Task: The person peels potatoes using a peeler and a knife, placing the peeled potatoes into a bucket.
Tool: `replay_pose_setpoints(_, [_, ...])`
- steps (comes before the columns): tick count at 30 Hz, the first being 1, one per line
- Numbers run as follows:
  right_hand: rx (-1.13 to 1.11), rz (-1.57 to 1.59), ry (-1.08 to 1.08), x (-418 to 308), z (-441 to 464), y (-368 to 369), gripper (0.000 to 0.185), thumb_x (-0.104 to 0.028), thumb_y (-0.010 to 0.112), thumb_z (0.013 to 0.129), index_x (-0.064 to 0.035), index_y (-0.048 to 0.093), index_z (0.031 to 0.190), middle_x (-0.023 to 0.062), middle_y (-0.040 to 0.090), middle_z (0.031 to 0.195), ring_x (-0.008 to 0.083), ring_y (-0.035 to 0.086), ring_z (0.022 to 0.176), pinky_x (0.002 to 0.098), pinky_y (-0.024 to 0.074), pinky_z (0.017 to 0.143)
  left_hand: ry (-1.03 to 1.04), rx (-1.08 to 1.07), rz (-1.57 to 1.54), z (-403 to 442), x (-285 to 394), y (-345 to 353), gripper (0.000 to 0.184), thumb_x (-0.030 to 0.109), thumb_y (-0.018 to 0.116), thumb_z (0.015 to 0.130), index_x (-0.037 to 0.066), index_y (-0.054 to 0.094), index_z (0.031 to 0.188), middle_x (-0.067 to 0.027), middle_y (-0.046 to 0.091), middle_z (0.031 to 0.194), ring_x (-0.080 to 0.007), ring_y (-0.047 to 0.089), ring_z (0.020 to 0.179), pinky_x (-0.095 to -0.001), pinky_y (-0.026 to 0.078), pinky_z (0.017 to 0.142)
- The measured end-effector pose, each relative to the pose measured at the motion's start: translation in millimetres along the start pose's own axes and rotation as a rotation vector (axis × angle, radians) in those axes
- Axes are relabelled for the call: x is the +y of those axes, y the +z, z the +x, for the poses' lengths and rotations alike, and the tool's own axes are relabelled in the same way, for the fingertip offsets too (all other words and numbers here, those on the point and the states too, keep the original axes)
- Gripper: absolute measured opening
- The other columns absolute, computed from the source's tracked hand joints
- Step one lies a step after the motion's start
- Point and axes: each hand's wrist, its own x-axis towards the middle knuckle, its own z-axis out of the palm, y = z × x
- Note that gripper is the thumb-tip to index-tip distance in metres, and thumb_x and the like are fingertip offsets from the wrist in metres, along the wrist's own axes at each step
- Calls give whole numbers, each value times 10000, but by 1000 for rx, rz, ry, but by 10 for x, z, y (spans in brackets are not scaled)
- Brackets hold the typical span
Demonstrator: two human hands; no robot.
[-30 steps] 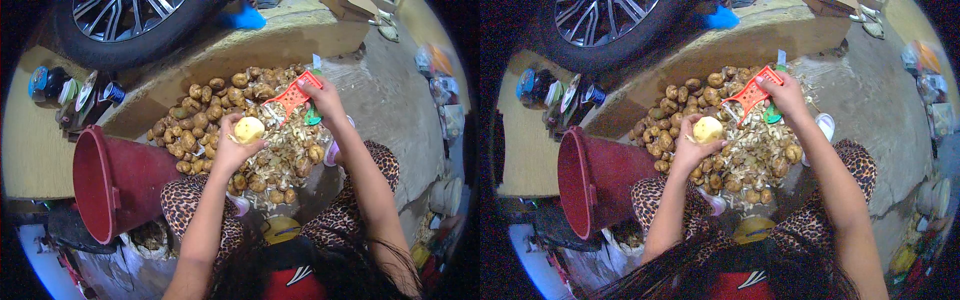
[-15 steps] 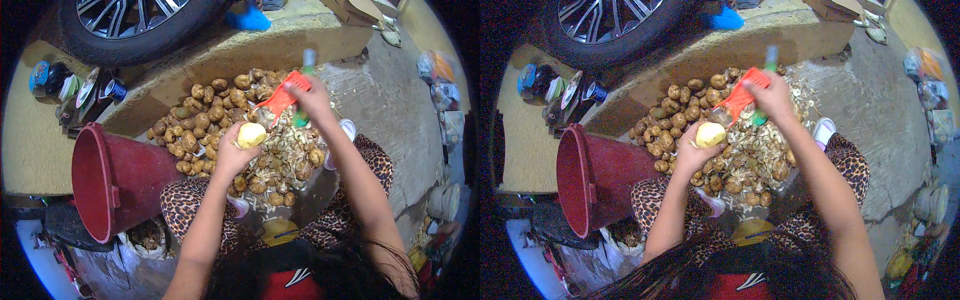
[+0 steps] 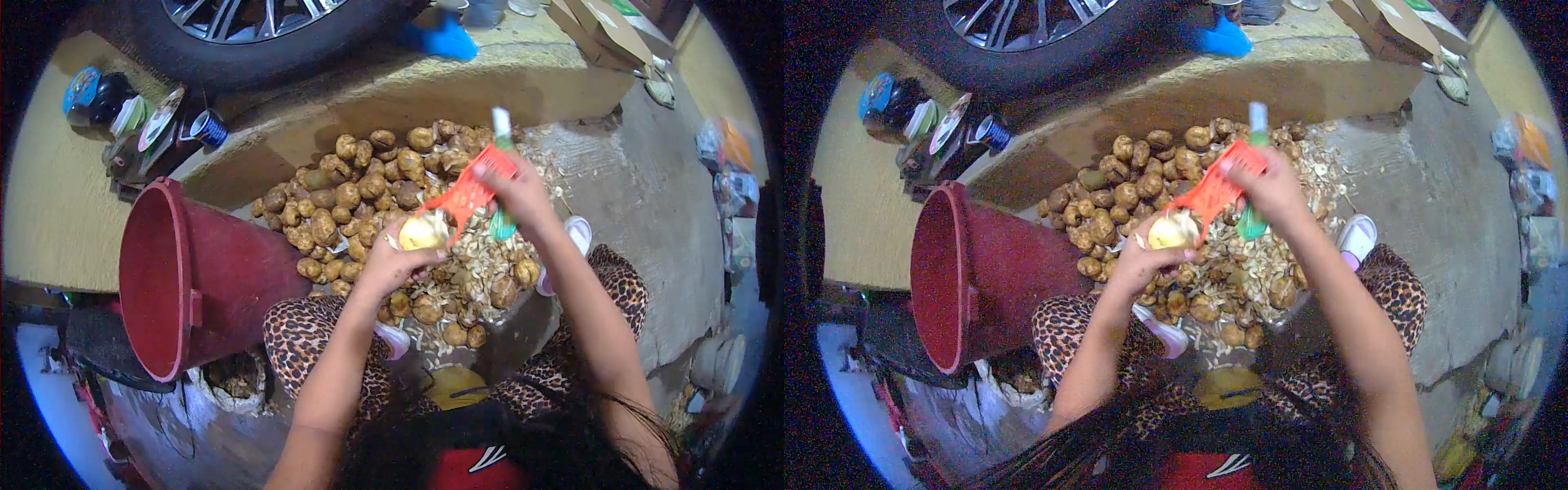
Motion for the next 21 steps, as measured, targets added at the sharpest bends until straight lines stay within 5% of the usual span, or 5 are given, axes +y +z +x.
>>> replay_pose_setpoints(12, [248,-444,-211,-187,-18,-90,192,-206,629,793,-24,572,806,3,540,595,72,485,490,224,384,447,519,944,-214,-1342,713,-1617,344,111,666,753,34,508,1049,-50,586,794,-100,545,617,-195,435,511])
replay_pose_setpoints(16, [238,-495,-279,-251,-55,-33,205,-215,624,794,-20,562,792,12,528,575,73,486,485,231,387,440,567,1408,280,-1801,516,-2728,550,240,666,777,-13,398,1185,-129,550,962,-173,556,770,-310,486,633])
replay_pose_setpoints(17, [220,-511,-270,-268,-78,-25,202,-216,621,794,-25,557,780,17,528,579,77,495,485,232,392,439,457,1624,876,-1926,393,-3097,755,338,686,738,-12,309,1291,-227,403,1209,-309,460,1059,-449,425,842])
replay_pose_setpoints(20, [217,-554,-218,-330,-174,49,201,-213,621,792,-24,553,773,22,527,588,78,486,478,237,388,433,-245,1692,1729,-1937,544,-2715,852,388,691,705,40,254,1349,-281,214,1335,-403,255,1229,-509,279,975])
replay_pose_setpoints(21, [207,-563,-217,-351,-183,72,219,-208,627,786,-13,532,750,25,511,589,78,462,507,240,381,464,93,1627,1738,-1902,448,-2813,726,358,664,722,84,346,1314,-298,228,1329,-449,256,1219,-507,247,997])
